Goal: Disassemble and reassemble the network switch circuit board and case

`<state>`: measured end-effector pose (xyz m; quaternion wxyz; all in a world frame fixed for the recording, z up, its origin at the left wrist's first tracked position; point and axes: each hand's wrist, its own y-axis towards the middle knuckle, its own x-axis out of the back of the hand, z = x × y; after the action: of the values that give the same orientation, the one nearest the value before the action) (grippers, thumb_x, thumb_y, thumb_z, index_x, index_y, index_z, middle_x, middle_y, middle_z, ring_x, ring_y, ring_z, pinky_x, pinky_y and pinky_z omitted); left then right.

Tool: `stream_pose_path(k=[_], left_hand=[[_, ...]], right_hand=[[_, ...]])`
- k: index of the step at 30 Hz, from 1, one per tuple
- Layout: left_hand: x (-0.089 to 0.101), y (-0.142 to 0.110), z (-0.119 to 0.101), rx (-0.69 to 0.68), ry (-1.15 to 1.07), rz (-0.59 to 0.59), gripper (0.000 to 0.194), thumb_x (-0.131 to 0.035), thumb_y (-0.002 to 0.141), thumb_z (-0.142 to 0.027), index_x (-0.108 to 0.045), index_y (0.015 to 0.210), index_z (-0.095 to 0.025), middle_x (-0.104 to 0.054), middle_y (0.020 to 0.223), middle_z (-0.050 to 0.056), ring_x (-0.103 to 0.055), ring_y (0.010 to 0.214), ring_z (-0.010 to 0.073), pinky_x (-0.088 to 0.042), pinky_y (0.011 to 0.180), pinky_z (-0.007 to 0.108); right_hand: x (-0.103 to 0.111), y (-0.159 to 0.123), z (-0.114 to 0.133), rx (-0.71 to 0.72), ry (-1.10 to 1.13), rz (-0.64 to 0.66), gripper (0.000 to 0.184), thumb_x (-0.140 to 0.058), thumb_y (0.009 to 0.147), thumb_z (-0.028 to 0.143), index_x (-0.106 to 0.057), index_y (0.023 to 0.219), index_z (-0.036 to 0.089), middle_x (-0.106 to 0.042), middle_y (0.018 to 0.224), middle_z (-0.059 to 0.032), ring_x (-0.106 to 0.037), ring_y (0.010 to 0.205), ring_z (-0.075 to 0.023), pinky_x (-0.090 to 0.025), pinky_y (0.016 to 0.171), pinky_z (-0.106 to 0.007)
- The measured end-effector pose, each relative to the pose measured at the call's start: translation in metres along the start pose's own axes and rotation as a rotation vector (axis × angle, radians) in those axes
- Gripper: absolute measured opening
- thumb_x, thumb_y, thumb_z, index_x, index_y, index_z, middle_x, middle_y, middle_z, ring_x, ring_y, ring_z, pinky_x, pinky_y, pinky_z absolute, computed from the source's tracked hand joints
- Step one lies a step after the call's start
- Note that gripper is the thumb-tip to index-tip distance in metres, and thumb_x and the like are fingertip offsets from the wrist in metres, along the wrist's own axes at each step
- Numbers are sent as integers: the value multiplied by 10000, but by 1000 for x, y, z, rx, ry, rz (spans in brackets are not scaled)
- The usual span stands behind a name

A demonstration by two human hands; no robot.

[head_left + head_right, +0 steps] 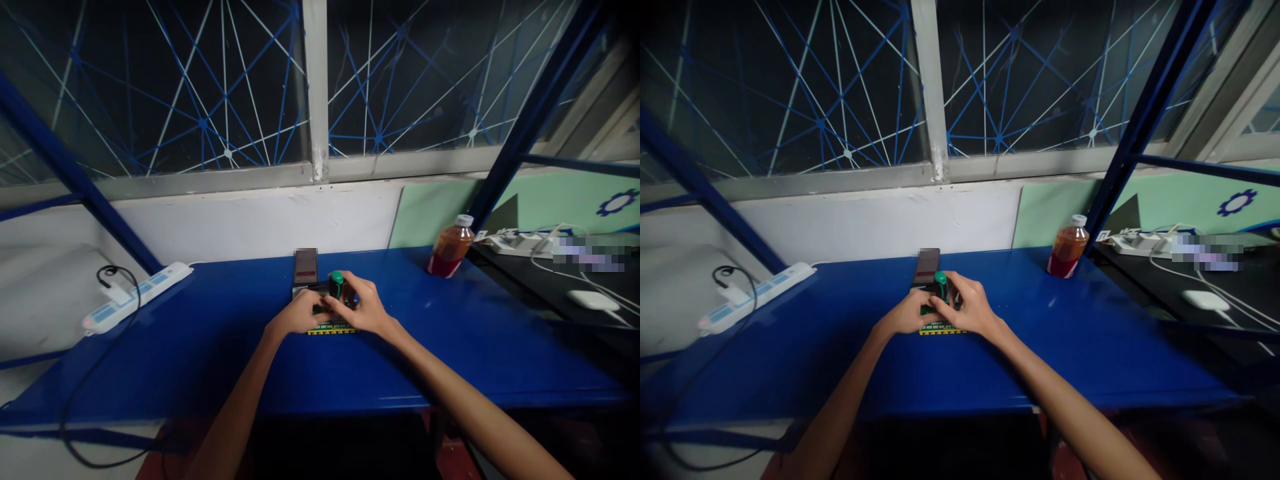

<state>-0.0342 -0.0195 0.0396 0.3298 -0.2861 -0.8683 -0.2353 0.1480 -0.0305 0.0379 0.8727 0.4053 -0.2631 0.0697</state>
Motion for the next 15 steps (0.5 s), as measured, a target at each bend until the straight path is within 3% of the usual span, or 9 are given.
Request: stream_pose_path(k=[7,11,15], left_hand=[[0,0,1,-32,7,24,148,-606,822,-232,-694,885,-131,-712,894,65,-642,836,197,-460,746,248],[-1,1,4,-47,34,17,136,-605,817,-224,-699,786,-132,-708,866,61,-631,804,187,-453,741,249],[-2,1,7,-58,56,4,164,-606,813,-224,-680,700,-129,-696,789,47,-615,734,169,-447,697,239]], right_hand=[[0,0,1,17,-2,9,338,-561,823,320,-546,1123,166,-574,691,5,-522,555,-117,-432,526,-248],[1,0,1,6,-15,22,303,-559,817,315,-551,1080,165,-557,650,19,-505,538,-114,-414,510,-240],[1,1,-1,-9,-28,-4,156,-593,789,328,-541,809,182,-509,565,39,-461,494,-101,-382,485,-234]])
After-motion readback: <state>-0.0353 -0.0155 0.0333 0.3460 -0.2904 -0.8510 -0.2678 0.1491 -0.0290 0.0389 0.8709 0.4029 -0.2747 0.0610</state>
